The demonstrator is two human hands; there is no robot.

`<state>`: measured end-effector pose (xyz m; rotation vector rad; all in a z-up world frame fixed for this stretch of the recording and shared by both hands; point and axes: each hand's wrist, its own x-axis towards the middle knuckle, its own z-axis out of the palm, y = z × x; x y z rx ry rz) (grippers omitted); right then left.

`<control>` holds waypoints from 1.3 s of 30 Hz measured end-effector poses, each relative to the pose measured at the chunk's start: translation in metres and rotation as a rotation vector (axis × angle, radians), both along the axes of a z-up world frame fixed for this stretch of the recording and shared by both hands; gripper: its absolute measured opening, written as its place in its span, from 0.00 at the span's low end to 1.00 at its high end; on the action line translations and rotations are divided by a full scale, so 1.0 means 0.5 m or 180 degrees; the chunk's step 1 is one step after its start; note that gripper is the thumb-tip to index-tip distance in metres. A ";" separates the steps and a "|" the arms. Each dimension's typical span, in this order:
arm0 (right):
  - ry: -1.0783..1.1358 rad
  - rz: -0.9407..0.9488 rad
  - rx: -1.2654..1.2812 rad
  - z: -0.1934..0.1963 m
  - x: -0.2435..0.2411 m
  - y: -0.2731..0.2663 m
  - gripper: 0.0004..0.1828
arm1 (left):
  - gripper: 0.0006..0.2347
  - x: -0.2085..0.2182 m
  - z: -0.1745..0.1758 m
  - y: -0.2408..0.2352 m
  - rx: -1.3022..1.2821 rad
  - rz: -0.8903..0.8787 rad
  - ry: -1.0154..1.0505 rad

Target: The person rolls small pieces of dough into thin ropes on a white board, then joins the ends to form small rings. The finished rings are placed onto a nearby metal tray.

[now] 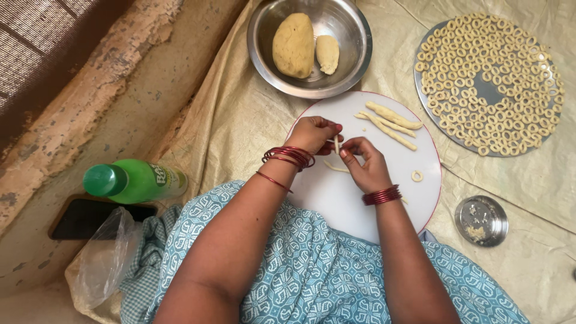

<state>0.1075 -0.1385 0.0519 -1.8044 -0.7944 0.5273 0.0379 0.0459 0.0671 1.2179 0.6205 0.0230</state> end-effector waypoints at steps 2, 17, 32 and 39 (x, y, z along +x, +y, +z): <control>0.0668 -0.0044 0.0862 -0.023 -0.005 0.014 0.15 | 0.10 0.004 0.005 -0.007 -0.0226 0.0215 -0.0222; 0.2501 -0.0918 0.2080 0.007 -0.015 0.010 0.15 | 0.08 0.009 -0.007 -0.031 -0.0264 0.0254 -0.0306; 0.2862 -0.0471 0.2533 -0.011 0.003 -0.001 0.11 | 0.10 -0.012 0.031 -0.050 0.0193 0.0256 -0.0868; 0.2806 -0.0396 0.2408 0.005 0.014 -0.012 0.11 | 0.08 -0.033 0.075 -0.058 0.1383 0.0034 -0.1167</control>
